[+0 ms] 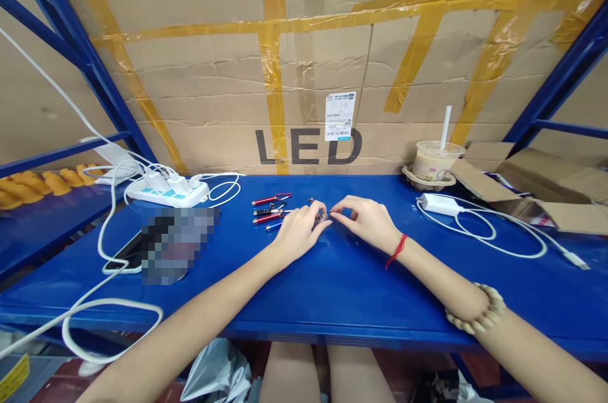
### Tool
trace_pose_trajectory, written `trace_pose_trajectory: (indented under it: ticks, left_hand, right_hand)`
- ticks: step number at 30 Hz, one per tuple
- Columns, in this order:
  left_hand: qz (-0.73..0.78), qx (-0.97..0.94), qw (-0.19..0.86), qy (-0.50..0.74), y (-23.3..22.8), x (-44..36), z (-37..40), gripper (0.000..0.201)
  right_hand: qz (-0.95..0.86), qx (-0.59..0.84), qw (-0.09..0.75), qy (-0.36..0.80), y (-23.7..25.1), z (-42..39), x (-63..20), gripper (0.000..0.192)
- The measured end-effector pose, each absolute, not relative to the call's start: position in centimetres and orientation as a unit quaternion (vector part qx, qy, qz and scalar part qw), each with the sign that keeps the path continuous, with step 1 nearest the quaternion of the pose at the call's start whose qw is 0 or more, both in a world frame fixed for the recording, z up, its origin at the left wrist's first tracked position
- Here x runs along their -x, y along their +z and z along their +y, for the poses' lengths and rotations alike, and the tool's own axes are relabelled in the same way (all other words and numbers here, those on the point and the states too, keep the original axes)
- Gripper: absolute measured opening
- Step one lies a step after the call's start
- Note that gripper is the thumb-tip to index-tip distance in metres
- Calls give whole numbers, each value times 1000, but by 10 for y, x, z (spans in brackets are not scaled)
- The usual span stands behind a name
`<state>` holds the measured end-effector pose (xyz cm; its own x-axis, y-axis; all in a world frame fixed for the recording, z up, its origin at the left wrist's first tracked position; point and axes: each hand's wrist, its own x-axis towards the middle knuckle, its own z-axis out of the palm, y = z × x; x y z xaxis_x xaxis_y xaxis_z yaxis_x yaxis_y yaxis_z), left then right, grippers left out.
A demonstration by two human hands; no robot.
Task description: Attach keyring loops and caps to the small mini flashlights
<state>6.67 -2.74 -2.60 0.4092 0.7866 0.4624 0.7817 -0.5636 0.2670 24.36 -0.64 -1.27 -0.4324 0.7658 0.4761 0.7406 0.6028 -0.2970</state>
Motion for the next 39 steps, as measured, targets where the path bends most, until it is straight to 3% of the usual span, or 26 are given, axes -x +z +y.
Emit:
trace_pose_trajectory:
  ticks: [39]
  left_hand:
    - [460, -839, 12, 290, -25, -65, -28, 20]
  right_hand:
    - [-854, 450, 263, 15, -15, -5, -242, 9]
